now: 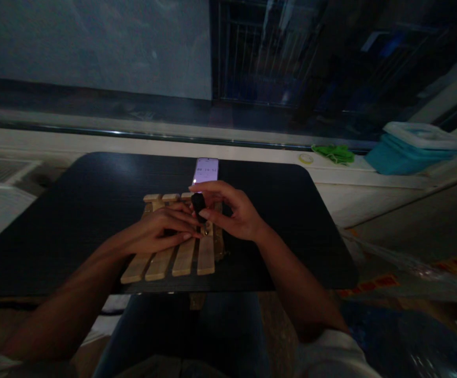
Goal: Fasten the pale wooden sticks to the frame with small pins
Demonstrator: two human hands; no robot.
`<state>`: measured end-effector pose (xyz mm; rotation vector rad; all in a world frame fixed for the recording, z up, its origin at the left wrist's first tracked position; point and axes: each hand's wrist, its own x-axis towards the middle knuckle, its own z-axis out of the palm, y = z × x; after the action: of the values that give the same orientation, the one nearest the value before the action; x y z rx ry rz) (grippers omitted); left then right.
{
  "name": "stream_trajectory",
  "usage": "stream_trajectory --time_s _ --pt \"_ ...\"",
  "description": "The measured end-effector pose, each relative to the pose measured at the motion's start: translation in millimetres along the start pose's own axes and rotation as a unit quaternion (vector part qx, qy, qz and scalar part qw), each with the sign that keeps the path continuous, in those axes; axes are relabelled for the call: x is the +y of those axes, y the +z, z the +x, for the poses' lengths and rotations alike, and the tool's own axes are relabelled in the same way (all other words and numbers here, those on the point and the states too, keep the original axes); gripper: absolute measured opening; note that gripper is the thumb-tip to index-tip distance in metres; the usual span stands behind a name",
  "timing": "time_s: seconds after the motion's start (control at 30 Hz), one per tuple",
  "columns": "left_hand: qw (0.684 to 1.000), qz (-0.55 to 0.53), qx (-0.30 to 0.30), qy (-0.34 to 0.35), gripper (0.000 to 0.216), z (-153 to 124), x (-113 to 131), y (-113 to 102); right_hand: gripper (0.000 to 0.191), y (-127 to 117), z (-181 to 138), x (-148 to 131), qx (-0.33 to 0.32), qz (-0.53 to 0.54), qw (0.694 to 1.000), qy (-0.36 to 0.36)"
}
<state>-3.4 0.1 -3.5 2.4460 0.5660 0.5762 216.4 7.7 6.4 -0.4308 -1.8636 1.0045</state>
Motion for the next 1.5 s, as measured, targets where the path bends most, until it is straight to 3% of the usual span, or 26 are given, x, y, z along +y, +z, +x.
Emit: stream_trajectory --time_s 0.67,0.83,0.97,1.17,1.5 --pt "1.0 0.003 -0.004 -0.01 0.025 -0.3 0.7 -0.4 0.04 -1.7 0.2 3.3 0.036 -0.073 0.996 -0.019" --pt "1.0 0.003 -0.002 -0.009 0.025 0.0 1.5 -1.1 0.032 -2.7 3.2 3.1 0.015 -0.09 0.995 -0.043" --pt "1.0 0.0 -0.001 -0.005 0.025 0.2 1.3 -0.9 0.036 -4.7 3.3 2.7 -0.007 -0.084 0.995 -0.056" --pt "1.0 -0.002 -0.001 -0.004 0.025 0.0 0.0 -0.1 0.036 -4.7 0.0 0.4 -0.04 -0.055 0.997 -0.037" --pt "1.0 0.006 -0.001 0.003 0.025 -0.1 -0.4 0.0 0.04 -0.9 -1.4 3.2 -0.008 -0.043 0.999 -0.014"
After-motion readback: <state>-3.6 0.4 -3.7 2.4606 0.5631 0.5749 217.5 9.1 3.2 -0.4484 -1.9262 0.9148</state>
